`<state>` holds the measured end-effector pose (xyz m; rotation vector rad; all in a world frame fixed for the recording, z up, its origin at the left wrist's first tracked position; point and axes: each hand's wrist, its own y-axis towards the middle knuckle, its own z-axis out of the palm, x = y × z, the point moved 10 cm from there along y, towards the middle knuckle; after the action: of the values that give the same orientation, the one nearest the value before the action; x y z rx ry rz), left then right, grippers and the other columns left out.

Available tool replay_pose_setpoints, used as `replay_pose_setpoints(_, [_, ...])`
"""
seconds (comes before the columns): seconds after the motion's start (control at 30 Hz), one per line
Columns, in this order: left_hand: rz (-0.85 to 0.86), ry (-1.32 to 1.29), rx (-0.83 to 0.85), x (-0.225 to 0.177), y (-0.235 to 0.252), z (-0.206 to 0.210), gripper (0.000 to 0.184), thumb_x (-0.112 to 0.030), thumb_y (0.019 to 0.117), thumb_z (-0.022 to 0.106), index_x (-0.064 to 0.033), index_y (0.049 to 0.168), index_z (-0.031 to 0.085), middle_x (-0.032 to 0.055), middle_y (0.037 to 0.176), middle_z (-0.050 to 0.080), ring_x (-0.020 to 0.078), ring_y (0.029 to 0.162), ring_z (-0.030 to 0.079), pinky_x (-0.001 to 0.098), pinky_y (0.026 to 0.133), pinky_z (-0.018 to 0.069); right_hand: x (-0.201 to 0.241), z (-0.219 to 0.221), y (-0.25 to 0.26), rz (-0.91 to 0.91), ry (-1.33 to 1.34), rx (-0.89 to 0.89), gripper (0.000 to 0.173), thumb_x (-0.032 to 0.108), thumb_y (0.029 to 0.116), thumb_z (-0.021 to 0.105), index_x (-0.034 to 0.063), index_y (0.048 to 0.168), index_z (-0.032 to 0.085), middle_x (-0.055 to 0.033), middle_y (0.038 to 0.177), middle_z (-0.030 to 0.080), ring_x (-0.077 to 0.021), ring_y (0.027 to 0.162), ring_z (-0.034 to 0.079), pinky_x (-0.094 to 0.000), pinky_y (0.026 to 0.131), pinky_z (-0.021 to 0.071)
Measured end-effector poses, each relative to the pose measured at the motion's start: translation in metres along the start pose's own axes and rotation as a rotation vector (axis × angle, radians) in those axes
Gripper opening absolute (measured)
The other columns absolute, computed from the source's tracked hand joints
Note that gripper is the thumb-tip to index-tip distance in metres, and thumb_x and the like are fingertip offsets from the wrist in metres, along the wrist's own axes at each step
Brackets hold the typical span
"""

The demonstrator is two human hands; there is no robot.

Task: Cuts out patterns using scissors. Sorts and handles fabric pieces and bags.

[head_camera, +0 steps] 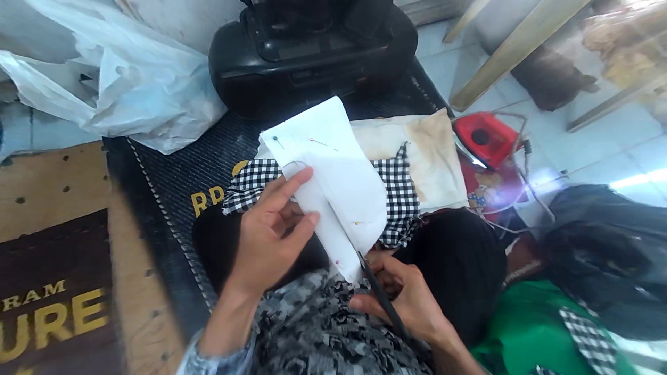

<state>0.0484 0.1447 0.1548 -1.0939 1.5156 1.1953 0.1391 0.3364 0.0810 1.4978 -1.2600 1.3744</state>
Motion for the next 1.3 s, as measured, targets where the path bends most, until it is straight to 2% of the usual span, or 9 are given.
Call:
replay_pose_setpoints(0.23, [0.035, -0.03, 0.019, -0.009, -0.001, 0.006, 0.061, 0.004, 0.0869, 0.068, -0.0053, 0.146, 0.055, 0.0066, 0.136, 0.056, 0.0056, 0.09, 0.069, 0.0204, 0.079, 0.0612, 0.01, 0.001, 0.009, -0.024, 0.065, 0.004, 0.059, 0.057, 0.0791, 0.082, 0.0073, 0.104, 0.064, 0.0116, 0.068, 0.06, 0.0055, 0.055, 0.054, -0.0134, 0.049, 0.0463])
replay_pose_setpoints(0.53, [0.029, -0.038, 0.023, -0.007, -0.001, 0.007, 0.063, 0.005, 0.0859, 0.068, -0.0067, 0.147, 0.054, 0.0073, 0.136, 0.055, 0.0058, 0.089, 0.068, 0.0208, 0.079, 0.0614, 0.011, -0.001, 0.008, -0.059, 0.023, -0.028, 0.05, 0.05, 0.0826, 0.083, 0.0063, 0.101, 0.065, 0.0098, 0.067, 0.061, 0.0058, 0.055, 0.054, -0.0127, 0.048, 0.0459])
replay_pose_setpoints(0.63, [0.018, -0.053, 0.007, -0.005, 0.0, 0.005, 0.065, 0.005, 0.0855, 0.067, -0.006, 0.148, 0.051, 0.0087, 0.143, 0.05, 0.0079, 0.096, 0.069, 0.0231, 0.082, 0.0618, 0.008, -0.002, 0.006, -0.054, 0.017, -0.029, 0.05, 0.049, 0.0827, 0.083, 0.0062, 0.1, 0.065, 0.0094, 0.067, 0.062, 0.0059, 0.055, 0.055, -0.0129, 0.049, 0.0469])
replay_pose_setpoints(0.7, [0.02, -0.059, -0.035, -0.006, 0.003, -0.001, 0.06, 0.003, 0.0885, 0.066, -0.0048, 0.147, 0.052, 0.008, 0.145, 0.049, 0.0082, 0.099, 0.068, 0.023, 0.083, 0.061, 0.006, -0.001, 0.005, -0.052, 0.024, -0.025, 0.05, 0.049, 0.0823, 0.083, 0.006, 0.101, 0.065, 0.0093, 0.067, 0.062, 0.0056, 0.055, 0.056, -0.013, 0.049, 0.0473])
replay_pose_setpoints(0.83, [0.035, -0.021, -0.074, -0.009, 0.007, -0.008, 0.06, 0.006, 0.0889, 0.065, -0.0037, 0.146, 0.052, 0.0072, 0.144, 0.051, 0.0048, 0.09, 0.068, 0.0196, 0.079, 0.0599, 0.004, 0.0, 0.006, -0.037, 0.033, 0.0, 0.053, 0.051, 0.0813, 0.083, 0.0061, 0.103, 0.065, 0.0097, 0.068, 0.062, 0.0054, 0.055, 0.055, -0.0132, 0.05, 0.0474])
replay_pose_setpoints(1.03, [0.043, -0.013, -0.046, -0.014, 0.005, -0.001, 0.06, 0.005, 0.0878, 0.067, -0.0032, 0.146, 0.053, 0.0063, 0.143, 0.052, 0.0033, 0.087, 0.068, 0.0194, 0.078, 0.0606, 0.011, -0.002, 0.018, 0.01, -0.009, 0.016, 0.059, 0.059, 0.0783, 0.082, 0.0087, 0.103, 0.063, 0.0111, 0.069, 0.062, 0.0052, 0.056, 0.055, -0.014, 0.051, 0.0471])
replay_pose_setpoints(1.1, [0.052, -0.011, -0.055, -0.017, 0.006, -0.002, 0.061, 0.006, 0.0878, 0.067, -0.0037, 0.146, 0.052, 0.0061, 0.143, 0.053, 0.0039, 0.088, 0.069, 0.0198, 0.079, 0.061, 0.014, -0.002, 0.021, 0.01, -0.026, 0.015, 0.055, 0.054, 0.08, 0.082, 0.0085, 0.104, 0.063, 0.0113, 0.068, 0.06, 0.0055, 0.056, 0.054, -0.0135, 0.051, 0.0462])
replay_pose_setpoints(1.17, [0.058, 0.002, -0.059, -0.019, 0.006, -0.003, 0.062, 0.005, 0.0879, 0.068, -0.0049, 0.147, 0.052, 0.0059, 0.143, 0.053, 0.0042, 0.089, 0.069, 0.02, 0.079, 0.0612, 0.015, -0.002, 0.023, 0.017, -0.028, 0.011, 0.046, 0.043, 0.0808, 0.083, 0.0085, 0.104, 0.063, 0.0108, 0.069, 0.062, 0.0053, 0.057, 0.056, -0.0135, 0.051, 0.0473])
replay_pose_setpoints(1.3, [0.086, 0.02, -0.056, -0.021, 0.005, -0.002, 0.062, 0.004, 0.0877, 0.068, -0.004, 0.147, 0.052, 0.0067, 0.142, 0.053, 0.0041, 0.088, 0.069, 0.0204, 0.079, 0.0613, 0.014, -0.001, 0.022, 0.014, -0.02, -0.005, 0.035, 0.027, 0.0785, 0.078, 0.0079, 0.104, 0.063, 0.0101, 0.069, 0.063, 0.0053, 0.057, 0.057, -0.0133, 0.052, 0.048])
